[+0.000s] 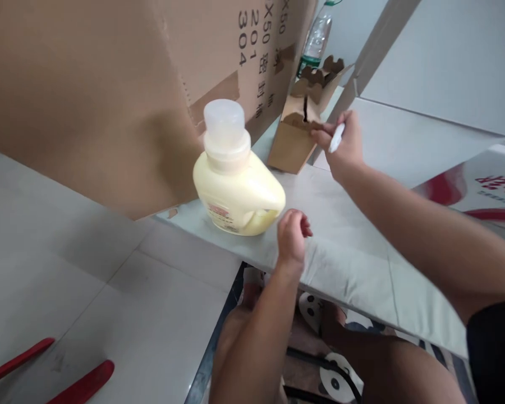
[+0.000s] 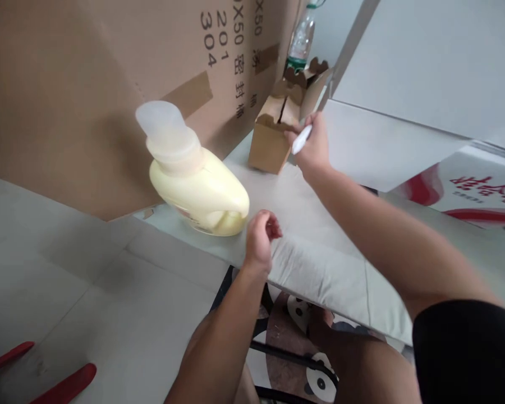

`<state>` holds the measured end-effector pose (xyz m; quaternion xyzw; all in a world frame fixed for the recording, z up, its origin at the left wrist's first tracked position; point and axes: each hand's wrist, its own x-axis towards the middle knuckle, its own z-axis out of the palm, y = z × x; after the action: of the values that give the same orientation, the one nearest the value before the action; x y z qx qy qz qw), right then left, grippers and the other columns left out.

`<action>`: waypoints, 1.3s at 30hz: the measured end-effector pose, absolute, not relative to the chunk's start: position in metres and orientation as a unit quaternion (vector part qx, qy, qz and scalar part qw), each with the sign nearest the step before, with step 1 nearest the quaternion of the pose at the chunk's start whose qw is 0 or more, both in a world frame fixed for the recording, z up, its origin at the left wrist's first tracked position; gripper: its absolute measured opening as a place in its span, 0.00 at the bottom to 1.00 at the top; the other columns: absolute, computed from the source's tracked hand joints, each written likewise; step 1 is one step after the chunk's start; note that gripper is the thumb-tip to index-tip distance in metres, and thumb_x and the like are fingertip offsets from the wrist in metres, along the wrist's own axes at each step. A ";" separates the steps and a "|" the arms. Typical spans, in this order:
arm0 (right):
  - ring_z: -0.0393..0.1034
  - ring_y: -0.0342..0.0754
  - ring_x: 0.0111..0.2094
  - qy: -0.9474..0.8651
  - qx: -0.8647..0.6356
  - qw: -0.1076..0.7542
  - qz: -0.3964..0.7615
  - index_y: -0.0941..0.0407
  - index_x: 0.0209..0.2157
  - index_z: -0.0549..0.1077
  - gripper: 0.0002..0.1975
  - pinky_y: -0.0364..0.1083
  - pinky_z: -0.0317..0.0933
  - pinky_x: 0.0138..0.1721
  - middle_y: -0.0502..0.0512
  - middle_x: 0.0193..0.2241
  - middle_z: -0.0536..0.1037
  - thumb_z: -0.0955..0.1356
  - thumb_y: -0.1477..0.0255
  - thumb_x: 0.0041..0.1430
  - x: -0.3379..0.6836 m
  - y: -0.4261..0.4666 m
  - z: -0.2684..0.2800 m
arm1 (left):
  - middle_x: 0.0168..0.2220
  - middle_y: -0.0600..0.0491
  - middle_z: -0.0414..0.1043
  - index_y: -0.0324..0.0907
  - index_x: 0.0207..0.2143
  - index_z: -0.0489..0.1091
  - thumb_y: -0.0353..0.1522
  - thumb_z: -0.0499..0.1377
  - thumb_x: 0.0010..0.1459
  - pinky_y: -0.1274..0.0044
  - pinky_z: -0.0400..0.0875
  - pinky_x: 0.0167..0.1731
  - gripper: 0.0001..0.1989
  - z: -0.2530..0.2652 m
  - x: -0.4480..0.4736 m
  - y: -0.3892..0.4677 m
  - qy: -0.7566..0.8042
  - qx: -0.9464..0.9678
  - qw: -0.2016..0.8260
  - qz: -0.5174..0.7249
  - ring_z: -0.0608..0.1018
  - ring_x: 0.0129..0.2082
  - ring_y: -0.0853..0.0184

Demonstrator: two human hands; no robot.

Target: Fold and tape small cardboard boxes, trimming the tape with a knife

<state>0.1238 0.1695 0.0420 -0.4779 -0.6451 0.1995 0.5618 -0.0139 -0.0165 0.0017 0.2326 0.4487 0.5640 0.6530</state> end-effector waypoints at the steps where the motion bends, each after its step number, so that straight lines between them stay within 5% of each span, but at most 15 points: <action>1: 0.75 0.43 0.34 -0.622 -0.474 0.587 0.210 0.49 0.36 0.51 0.22 0.48 0.70 0.41 0.42 0.30 0.73 0.71 0.75 0.56 0.130 0.141 0.041 | 0.21 0.57 0.61 0.43 0.22 0.62 0.33 0.52 0.56 0.79 0.61 0.27 0.10 0.002 -0.014 -0.016 0.453 0.239 0.633 0.581 0.67 0.22 0.71; 6: 0.76 0.44 0.31 -0.529 -0.486 0.676 0.163 0.48 0.37 0.51 0.21 0.47 0.69 0.36 0.46 0.33 0.79 0.70 0.71 0.58 0.167 0.005 0.030 | 0.20 0.58 0.57 0.44 0.20 0.59 0.32 0.54 0.57 0.79 0.58 0.27 0.13 -0.001 -0.003 -0.024 0.451 0.293 0.560 0.630 0.63 0.23 0.71; 10: 0.67 0.42 0.22 -0.482 -0.518 0.702 0.078 0.49 0.37 0.54 0.18 0.42 0.61 0.25 0.42 0.28 0.78 0.71 0.70 0.58 0.203 -0.085 0.025 | 0.21 0.58 0.56 0.44 0.22 0.61 0.33 0.57 0.58 0.78 0.59 0.29 0.12 -0.004 0.011 -0.033 0.463 0.338 0.499 0.650 0.63 0.24 0.69; 13: 0.62 0.41 0.17 -0.513 -0.515 0.686 0.035 0.49 0.37 0.56 0.18 0.42 0.55 0.20 0.42 0.24 0.76 0.72 0.66 0.60 0.224 -0.135 0.026 | 0.31 0.55 0.62 0.45 0.31 0.67 0.35 0.56 0.60 0.78 0.64 0.37 0.05 0.001 0.016 -0.031 0.474 0.376 0.426 0.673 0.67 0.33 0.67; 15: 0.63 0.42 0.16 -0.548 -0.498 0.671 0.041 0.48 0.37 0.56 0.18 0.41 0.53 0.18 0.43 0.24 0.77 0.72 0.65 0.62 0.232 -0.156 0.030 | 0.43 0.50 0.66 0.46 0.40 0.71 0.37 0.55 0.60 0.76 0.67 0.45 0.09 0.008 0.019 -0.029 0.456 0.461 0.365 0.669 0.71 0.44 0.64; 20: 0.64 0.43 0.16 -0.578 -0.479 0.654 0.095 0.48 0.37 0.56 0.15 0.42 0.54 0.16 0.45 0.26 0.79 0.70 0.66 0.66 0.242 -0.172 0.033 | 0.52 0.44 0.61 0.44 0.43 0.72 0.42 0.53 0.63 0.65 0.65 0.61 0.15 0.012 0.034 -0.030 0.398 0.635 0.224 0.623 0.67 0.59 0.57; 28: 0.60 0.41 0.14 -0.575 -0.487 0.648 0.109 0.48 0.35 0.54 0.15 0.40 0.51 0.12 0.43 0.23 0.76 0.67 0.66 0.68 0.253 -0.166 0.028 | 0.60 0.43 0.56 0.43 0.44 0.81 0.47 0.47 0.68 0.62 0.60 0.67 0.26 0.003 0.052 -0.032 0.375 0.755 0.153 0.516 0.66 0.63 0.53; 39: 0.61 0.40 0.15 -0.569 -0.500 0.643 0.113 0.48 0.35 0.53 0.15 0.39 0.53 0.13 0.42 0.22 0.72 0.66 0.66 0.70 0.250 -0.165 0.028 | 0.54 0.43 0.56 0.44 0.41 0.83 0.49 0.46 0.68 0.60 0.65 0.62 0.29 0.000 0.048 -0.035 0.374 0.755 0.112 0.527 0.68 0.58 0.51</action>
<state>0.2503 -0.1648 0.0282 -0.4999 -0.5690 0.1127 0.6431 0.0480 -0.0348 0.0004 0.7548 0.3738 0.5272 0.1120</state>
